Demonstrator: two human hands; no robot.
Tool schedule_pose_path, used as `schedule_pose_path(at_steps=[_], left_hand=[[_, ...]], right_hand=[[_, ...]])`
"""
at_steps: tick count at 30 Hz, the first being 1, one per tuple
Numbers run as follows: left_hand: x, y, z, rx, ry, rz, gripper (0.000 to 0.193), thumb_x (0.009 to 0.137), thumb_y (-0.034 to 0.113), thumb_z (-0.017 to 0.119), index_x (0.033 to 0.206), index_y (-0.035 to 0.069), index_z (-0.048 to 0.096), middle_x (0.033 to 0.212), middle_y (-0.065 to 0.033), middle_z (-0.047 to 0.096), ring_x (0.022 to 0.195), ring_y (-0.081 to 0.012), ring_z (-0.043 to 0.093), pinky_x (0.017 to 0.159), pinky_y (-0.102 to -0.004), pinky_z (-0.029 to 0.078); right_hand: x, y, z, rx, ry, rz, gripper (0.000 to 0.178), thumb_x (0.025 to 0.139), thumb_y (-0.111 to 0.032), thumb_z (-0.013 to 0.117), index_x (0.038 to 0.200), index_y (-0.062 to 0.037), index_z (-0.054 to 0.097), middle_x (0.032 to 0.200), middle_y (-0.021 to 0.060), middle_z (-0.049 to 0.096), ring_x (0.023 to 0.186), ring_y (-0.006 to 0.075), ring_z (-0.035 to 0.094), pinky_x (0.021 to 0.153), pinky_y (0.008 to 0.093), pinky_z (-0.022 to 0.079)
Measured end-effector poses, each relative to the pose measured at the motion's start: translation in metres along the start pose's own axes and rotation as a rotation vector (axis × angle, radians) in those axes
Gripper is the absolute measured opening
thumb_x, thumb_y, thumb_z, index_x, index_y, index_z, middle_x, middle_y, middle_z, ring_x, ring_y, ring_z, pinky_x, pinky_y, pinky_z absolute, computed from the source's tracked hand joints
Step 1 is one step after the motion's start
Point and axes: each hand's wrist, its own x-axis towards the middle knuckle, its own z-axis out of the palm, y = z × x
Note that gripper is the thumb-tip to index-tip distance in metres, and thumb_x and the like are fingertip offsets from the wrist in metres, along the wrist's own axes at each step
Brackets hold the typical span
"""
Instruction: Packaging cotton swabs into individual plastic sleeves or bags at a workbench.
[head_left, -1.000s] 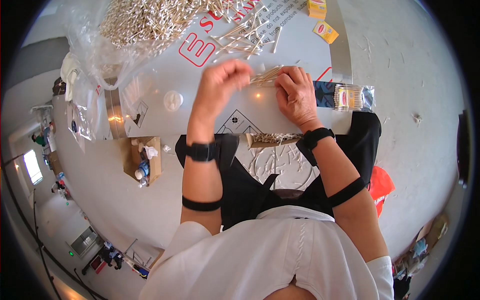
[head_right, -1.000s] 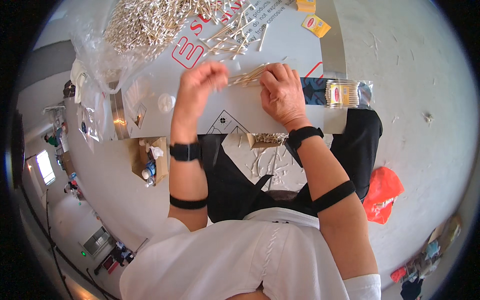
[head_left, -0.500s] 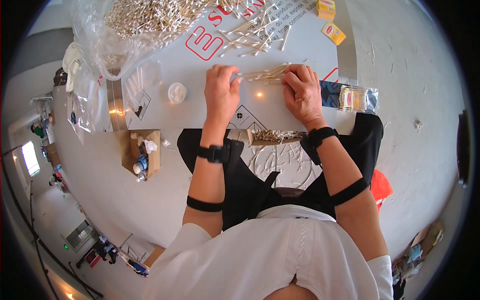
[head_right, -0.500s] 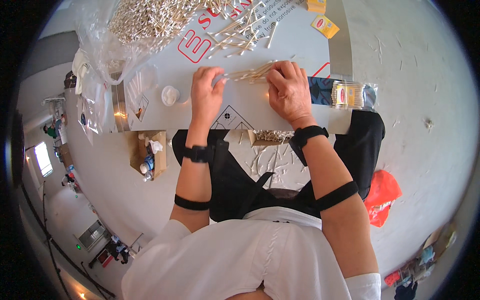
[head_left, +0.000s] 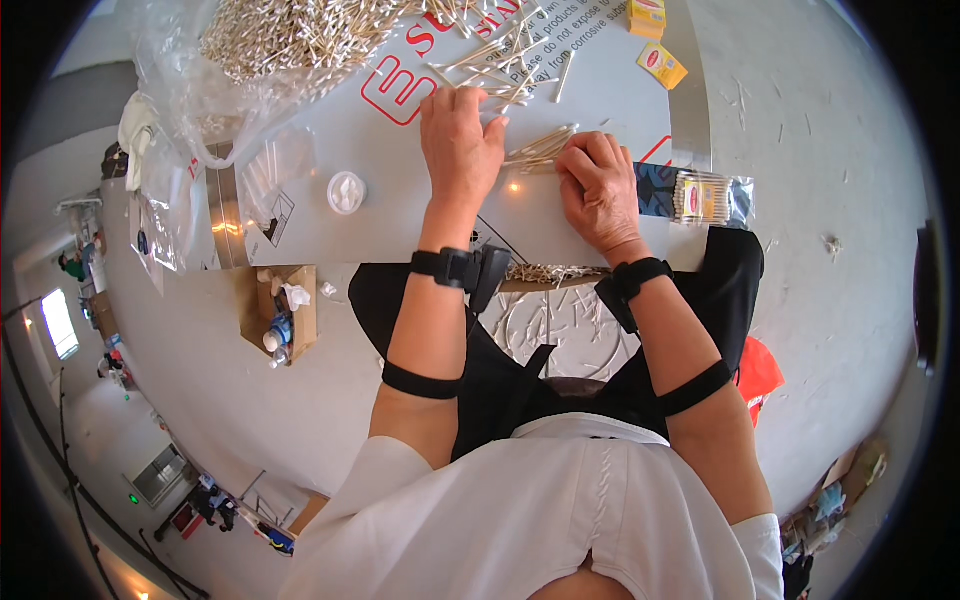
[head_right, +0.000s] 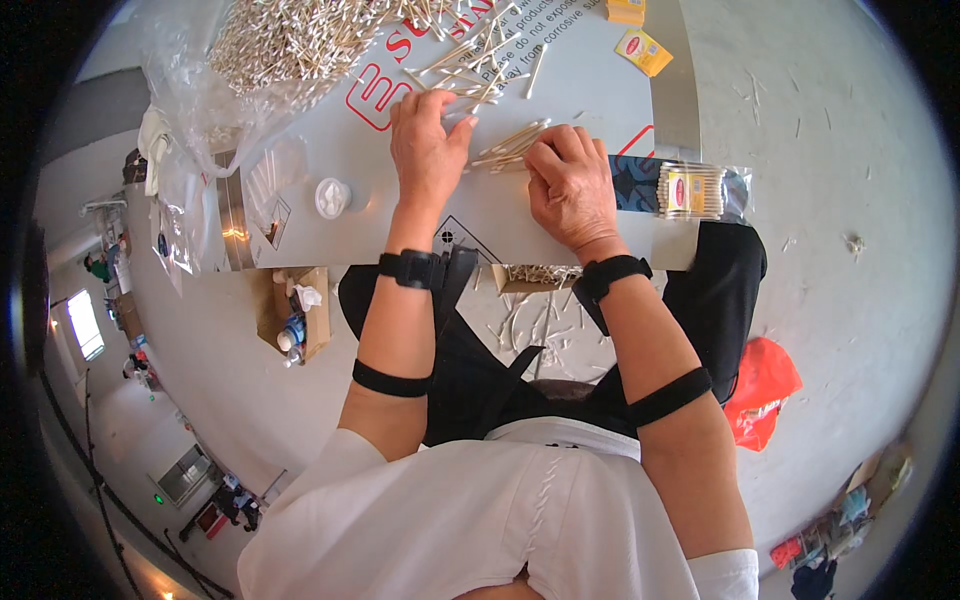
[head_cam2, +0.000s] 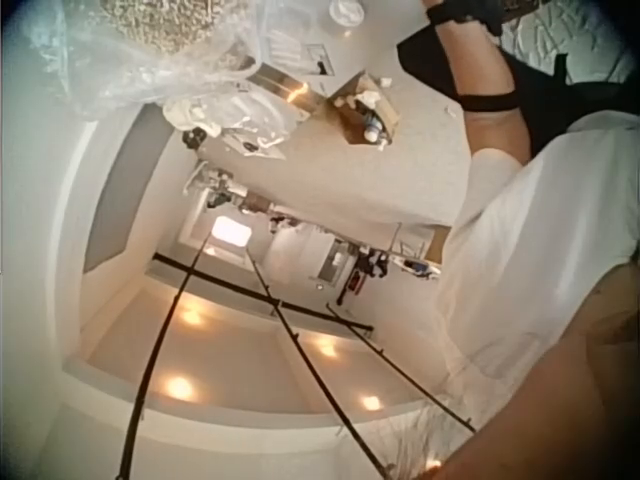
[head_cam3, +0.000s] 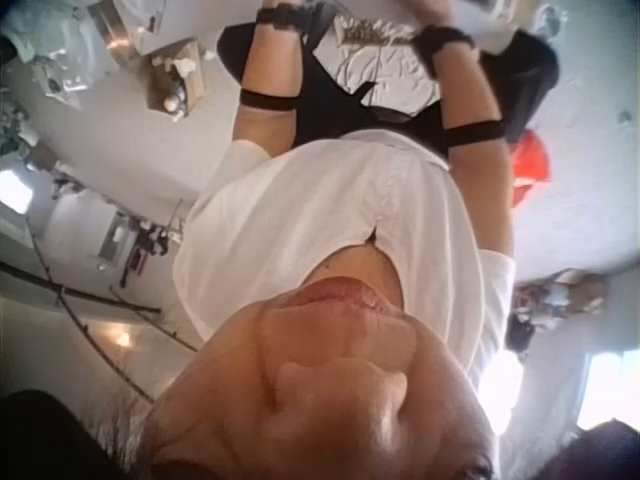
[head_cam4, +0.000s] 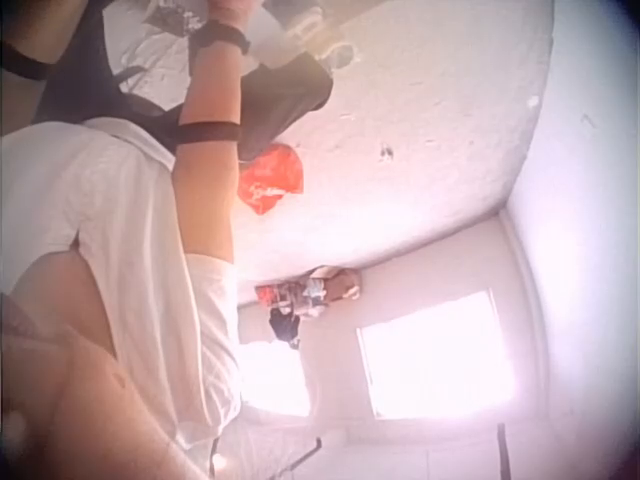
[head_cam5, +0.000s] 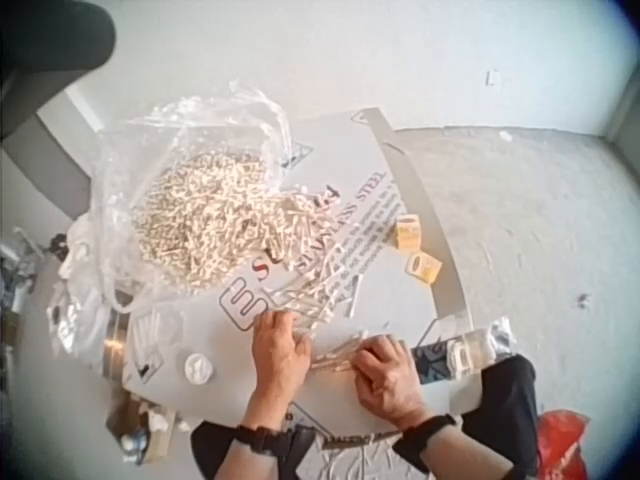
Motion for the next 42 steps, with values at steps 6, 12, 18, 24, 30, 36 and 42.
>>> schedule_pose_path(at_steps=[6,12,18,24,30,36,42], left_hand=[[0.016,-0.008,0.001,0.075,-0.199,0.072,0.017,0.072,0.008,0.078,0.083,0.006,0.065,0.088,-0.0086,0.060,0.090,-0.0323,0.055,0.081,-0.0436,0.045],[-0.002,0.007,-0.008,-0.070,-0.413,0.031,0.014,0.075,0.007,0.076,0.086,0.007,0.067,0.083,-0.0059,0.060,0.090,-0.0292,0.057,0.080,-0.0399,0.048],[0.026,0.005,0.008,-0.055,-0.079,0.105,0.017,0.073,0.013,0.079,0.084,0.006,0.068,0.087,-0.0087,0.063,0.091,-0.0323,0.058,0.080,-0.0432,0.048],[0.053,0.040,0.049,0.054,-0.245,0.206,0.015,0.076,0.020,0.074,0.079,0.006,0.069,0.081,-0.0122,0.065,0.085,-0.0337,0.061,0.079,-0.0433,0.050],[0.054,0.037,0.052,0.086,-0.334,0.381,0.008,0.078,0.011,0.064,0.077,0.005,0.068,0.082,-0.0152,0.066,0.086,-0.0344,0.062,0.079,-0.0440,0.051],[0.033,0.003,-0.009,0.007,-0.543,0.270,0.004,0.078,0.008,0.066,0.079,0.006,0.068,0.084,-0.0105,0.066,0.088,-0.0336,0.061,0.081,-0.0435,0.050],[0.031,-0.026,-0.018,0.011,-0.191,0.086,0.011,0.074,0.004,0.072,0.083,0.008,0.067,0.088,-0.0084,0.062,0.092,-0.0327,0.058,0.083,-0.0438,0.049]], right_hand=[[0.000,0.000,0.001,-0.001,-0.007,-0.007,0.014,0.071,-0.002,0.065,0.083,-0.0091,0.062,0.095,0.0051,0.058,0.092,0.0275,0.056,0.081,0.0394,0.043],[-0.001,0.003,0.000,-0.012,-0.011,-0.001,0.014,0.071,-0.002,0.065,0.083,-0.0089,0.062,0.095,0.0053,0.058,0.092,0.0278,0.056,0.081,0.0396,0.043],[0.000,0.001,-0.001,-0.012,-0.010,-0.003,0.015,0.070,-0.002,0.065,0.083,-0.0088,0.062,0.095,0.0053,0.058,0.092,0.0276,0.056,0.081,0.0396,0.043],[-0.001,0.002,0.002,0.000,0.010,-0.021,0.015,0.070,-0.002,0.065,0.082,-0.0095,0.061,0.095,0.0052,0.058,0.092,0.0277,0.055,0.080,0.0393,0.042],[-0.001,0.002,0.002,-0.008,0.011,-0.019,0.013,0.071,-0.003,0.065,0.081,-0.0099,0.060,0.094,0.0046,0.057,0.091,0.0280,0.055,0.078,0.0395,0.042],[0.000,0.001,0.001,-0.005,0.014,-0.021,0.012,0.072,-0.003,0.065,0.081,-0.0098,0.060,0.093,0.0042,0.057,0.090,0.0272,0.055,0.078,0.0392,0.042],[0.001,0.000,0.000,-0.002,-0.007,-0.017,0.011,0.072,-0.003,0.065,0.080,-0.0096,0.059,0.093,0.0040,0.057,0.090,0.0270,0.055,0.078,0.0393,0.042]])
